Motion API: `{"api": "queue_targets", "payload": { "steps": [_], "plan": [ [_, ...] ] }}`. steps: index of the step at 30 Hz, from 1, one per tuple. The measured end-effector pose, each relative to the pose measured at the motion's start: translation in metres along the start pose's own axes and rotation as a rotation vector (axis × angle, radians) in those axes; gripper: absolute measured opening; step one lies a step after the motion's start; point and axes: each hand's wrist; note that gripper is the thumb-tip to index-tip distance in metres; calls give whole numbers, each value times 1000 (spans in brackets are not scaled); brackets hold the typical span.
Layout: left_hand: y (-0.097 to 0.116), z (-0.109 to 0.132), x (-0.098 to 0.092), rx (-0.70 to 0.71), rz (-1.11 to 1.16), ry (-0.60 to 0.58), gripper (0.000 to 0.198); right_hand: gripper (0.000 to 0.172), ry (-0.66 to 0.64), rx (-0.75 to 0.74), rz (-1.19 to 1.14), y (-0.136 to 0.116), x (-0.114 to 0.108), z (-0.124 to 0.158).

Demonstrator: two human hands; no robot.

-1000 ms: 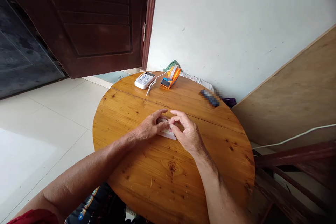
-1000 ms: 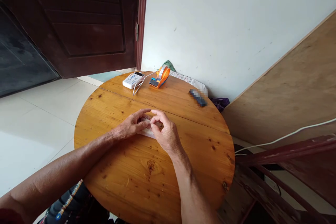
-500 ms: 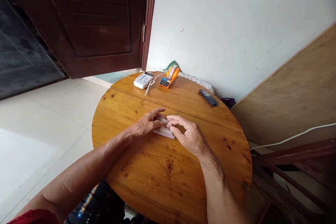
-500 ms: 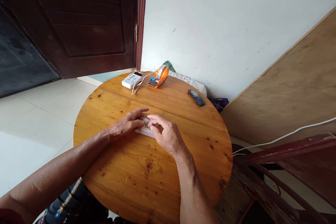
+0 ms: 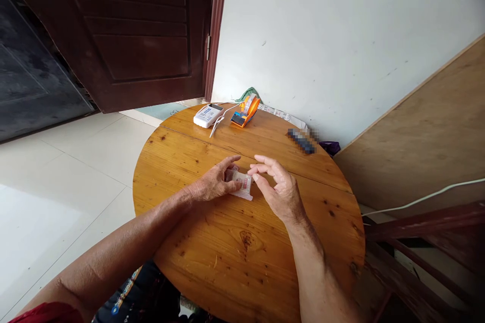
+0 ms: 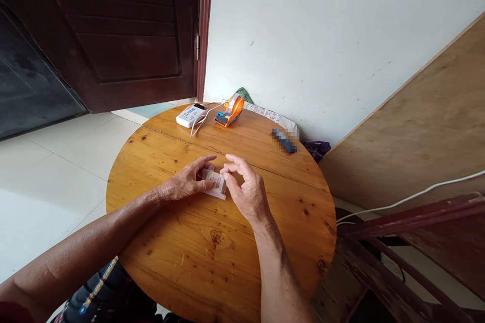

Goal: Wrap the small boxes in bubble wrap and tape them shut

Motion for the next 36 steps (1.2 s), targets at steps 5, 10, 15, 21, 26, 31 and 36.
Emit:
{"api": "queue_targets", "payload": {
  "steps": [5,10,15,21,26,31,36],
  "plan": [
    [0,-1,1,22,-67,18,75,32,-48,-112,153,-1,11,2],
    [-2,-1,2,46,-117,41,73,35,-6,-155,244,-1,14,3],
    [-2,-1,2,57,-52,18,75,37,-28,-161,272,0,14,3],
    [-1,0,1,55,-82,8,72,37,-39,-181,245,-2,14,3],
    [0,0,1,50,-90,14,71,38,-17,-153,202,-1,13,2],
    [-1,-1,1,62,-126,23,71,35,-49,-189,236,-1,14,2],
    [0,-1,2,65,-127,34,72,37,-2,-190,215,-1,17,3]
  ]
}}
Point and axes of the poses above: each hand's wrist, its own z-axis away from the middle knuckle, its own x-axis out of the palm, y = z × x, and after that the axes turned 15 degrees about z, right-handed
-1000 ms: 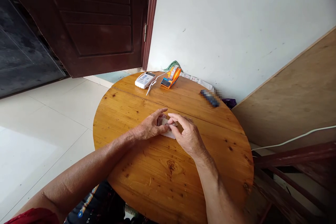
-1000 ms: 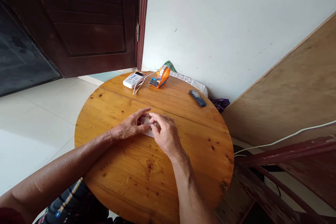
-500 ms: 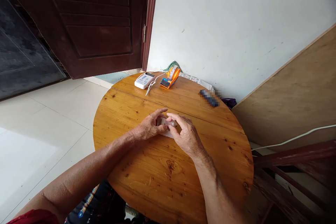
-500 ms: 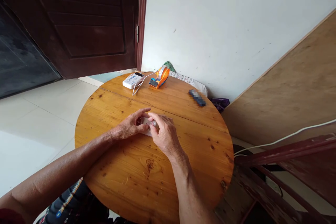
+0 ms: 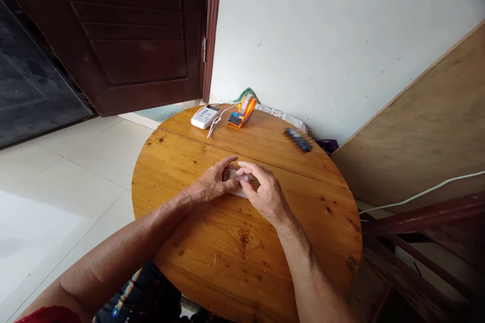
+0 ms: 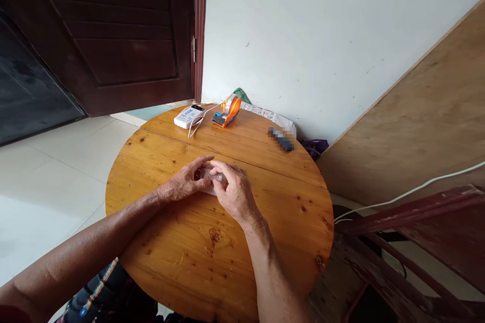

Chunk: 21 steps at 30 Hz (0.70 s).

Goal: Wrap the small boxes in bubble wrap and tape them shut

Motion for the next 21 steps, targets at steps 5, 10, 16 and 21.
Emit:
{"api": "queue_targets", "payload": {
  "steps": [5,10,16,21],
  "plan": [
    [7,3,1,-46,12,-1,75,35,12,35,-32,0,-1,0],
    [10,4,-7,-76,146,122,68,21,143,256,-145,9,-12,-3],
    [9,-6,-24,-14,232,467,44,16,247,434,-174,16,-19,-4],
    [15,-8,-23,31,234,543,23,18,229,452,-186,17,-17,-3]
  ]
}}
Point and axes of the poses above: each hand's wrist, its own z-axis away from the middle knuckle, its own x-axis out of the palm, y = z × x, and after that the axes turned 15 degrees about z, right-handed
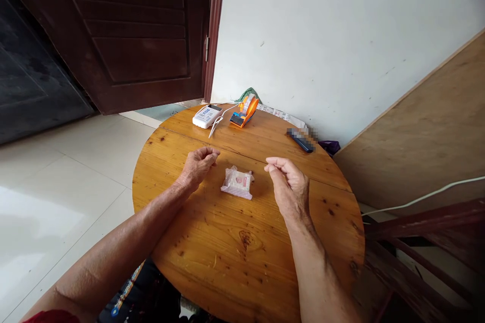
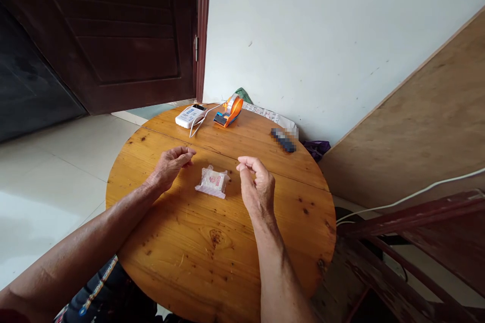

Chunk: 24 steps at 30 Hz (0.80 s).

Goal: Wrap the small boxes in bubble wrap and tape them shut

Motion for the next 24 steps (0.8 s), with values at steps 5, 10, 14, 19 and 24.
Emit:
{"api": "queue_targets", "payload": {
  "steps": [5,10,14,19,24],
  "plan": [
    [2,3,4,17,23,-55,22,22,-35,53,48,5,1,-1],
    [0,2,4,-27,40,-21,17,26,-179,-43,31,3,2,-1],
    [2,6,6,-83,9,-45,22,23,-236,-189,36,-1,3,1],
    [4,13,8,-161,-116,-196,29,15,-343,-331,35,-3,2,2],
    [1,16,6,-103,-310,-355,43,25,-432,-371,73,0,2,1]
  ]
}}
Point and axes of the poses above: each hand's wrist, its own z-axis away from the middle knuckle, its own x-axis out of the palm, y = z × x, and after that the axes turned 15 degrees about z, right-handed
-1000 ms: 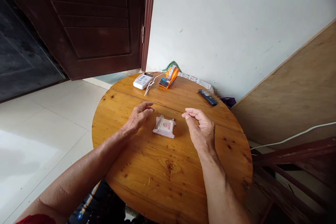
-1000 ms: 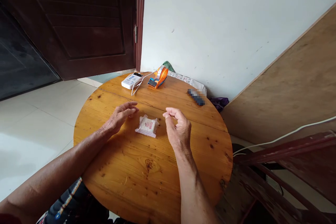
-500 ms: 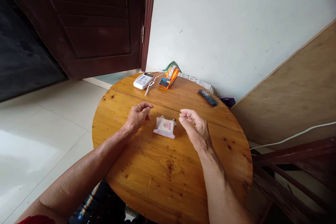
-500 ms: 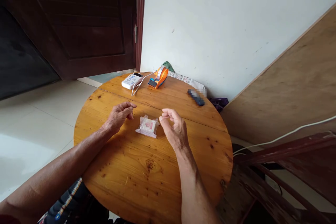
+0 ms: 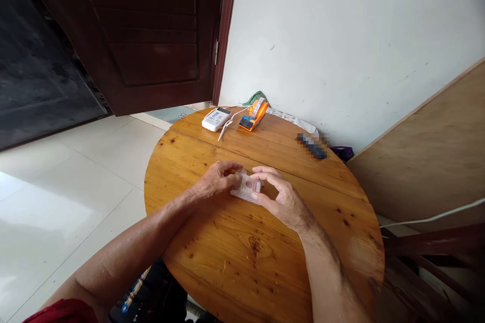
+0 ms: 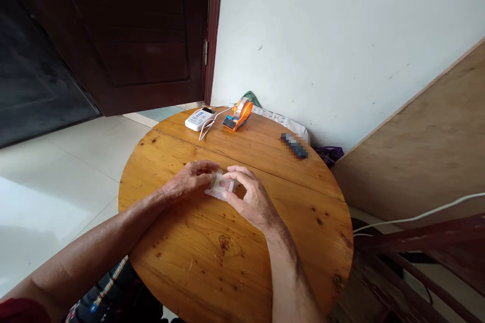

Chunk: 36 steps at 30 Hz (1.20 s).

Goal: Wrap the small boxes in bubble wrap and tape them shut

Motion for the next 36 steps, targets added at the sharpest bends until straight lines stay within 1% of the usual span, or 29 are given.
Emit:
{"api": "queue_targets", "payload": {
  "steps": [3,6,9,13,17,20,25,26,28,32,34,36],
  "plan": [
    [1,1,0,65,-164,-55,47,17,46,-21,11,3,5,-1],
    [3,1,2,78,-211,-90,48,9,112,-37,0,3,14,-3],
    [5,2,2,57,-142,-125,51,10,170,-13,-34,-2,18,-3],
    [6,3,2,25,21,-156,56,11,226,92,-138,-8,16,-1],
    [10,6,4,-20,183,-232,43,14,316,209,-313,-5,11,-1],
    [12,9,7,-44,226,-276,34,15,418,284,-438,1,11,-2],
    [2,7,9,-102,195,-295,25,20,529,402,-409,11,13,-4],
    [-2,5,9,-101,183,-294,22,21,528,420,-412,13,13,-5],
    [-7,1,10,-80,142,-267,17,27,472,453,-448,15,11,-5],
    [-14,-5,12,-50,72,-120,11,51,228,489,-536,16,8,-5],
    [-15,-6,14,-42,87,-83,12,57,130,488,-539,15,10,-4],
    [-17,-6,15,-33,129,-84,15,57,83,479,-515,12,16,-3]
  ]
}}
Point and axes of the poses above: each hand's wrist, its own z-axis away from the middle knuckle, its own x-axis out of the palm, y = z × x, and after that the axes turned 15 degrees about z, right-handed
